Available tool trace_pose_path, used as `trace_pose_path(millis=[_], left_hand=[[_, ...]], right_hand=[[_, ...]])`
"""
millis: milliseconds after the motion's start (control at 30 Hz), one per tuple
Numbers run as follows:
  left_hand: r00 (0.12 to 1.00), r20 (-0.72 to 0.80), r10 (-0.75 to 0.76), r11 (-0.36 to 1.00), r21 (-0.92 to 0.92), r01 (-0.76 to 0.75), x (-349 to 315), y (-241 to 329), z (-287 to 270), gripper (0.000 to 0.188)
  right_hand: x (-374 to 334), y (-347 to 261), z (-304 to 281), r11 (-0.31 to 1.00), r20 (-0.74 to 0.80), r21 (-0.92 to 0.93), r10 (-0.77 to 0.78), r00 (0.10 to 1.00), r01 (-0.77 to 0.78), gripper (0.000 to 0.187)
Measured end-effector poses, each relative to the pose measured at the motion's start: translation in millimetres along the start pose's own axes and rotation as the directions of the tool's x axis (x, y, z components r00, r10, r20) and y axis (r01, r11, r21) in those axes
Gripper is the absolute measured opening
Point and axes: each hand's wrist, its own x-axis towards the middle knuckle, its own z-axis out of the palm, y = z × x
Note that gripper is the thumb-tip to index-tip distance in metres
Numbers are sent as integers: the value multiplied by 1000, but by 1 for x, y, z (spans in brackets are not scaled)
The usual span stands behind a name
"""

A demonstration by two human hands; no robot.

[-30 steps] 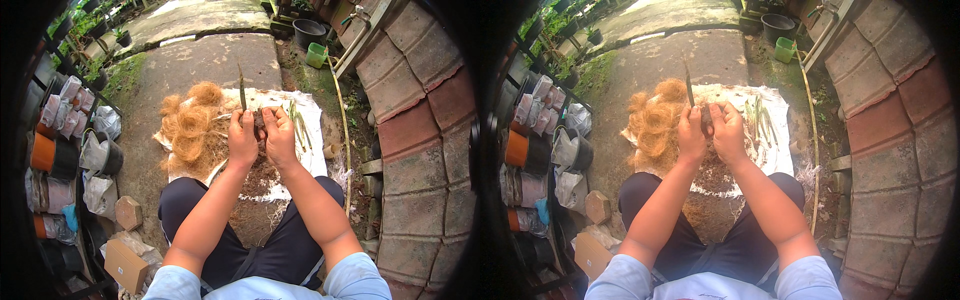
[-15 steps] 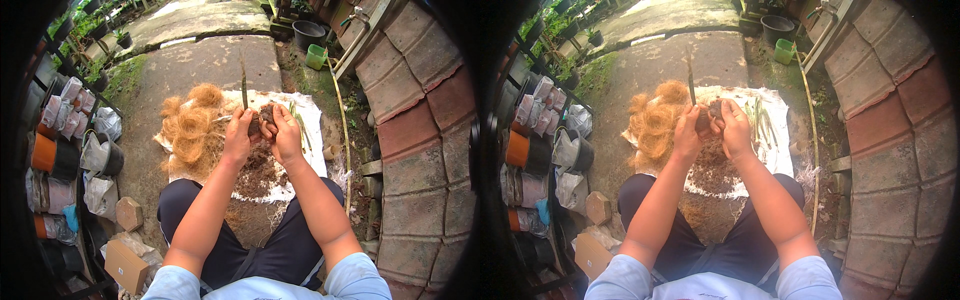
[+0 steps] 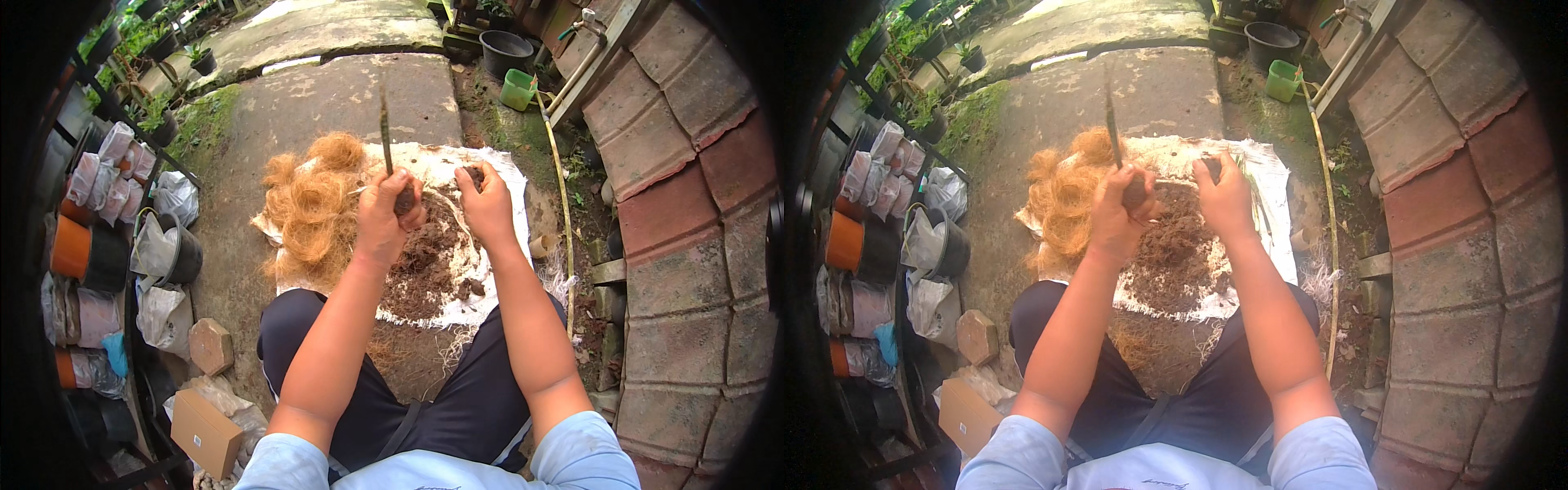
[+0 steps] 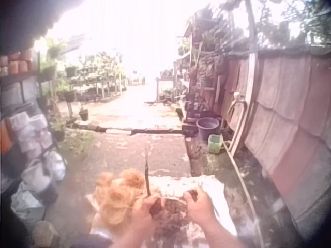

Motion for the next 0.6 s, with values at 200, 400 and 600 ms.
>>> trace_pose_path(millis=[200,400,600], left_hand=[[996,89,25,987,-163,-11,-1,15,-12,25],[979,203,-12,990,-138,41,-5,13,-12,31],[975,222,-4,982,-184,46,-4,5,-5,29]], right_hand=[[0,44,-15,839,296,-533,307,904,-110,43],[-15,16,-6,784,340,-621,264,903,5,55],[-32,-26,16,889,382,420,10,924,-183,56]])
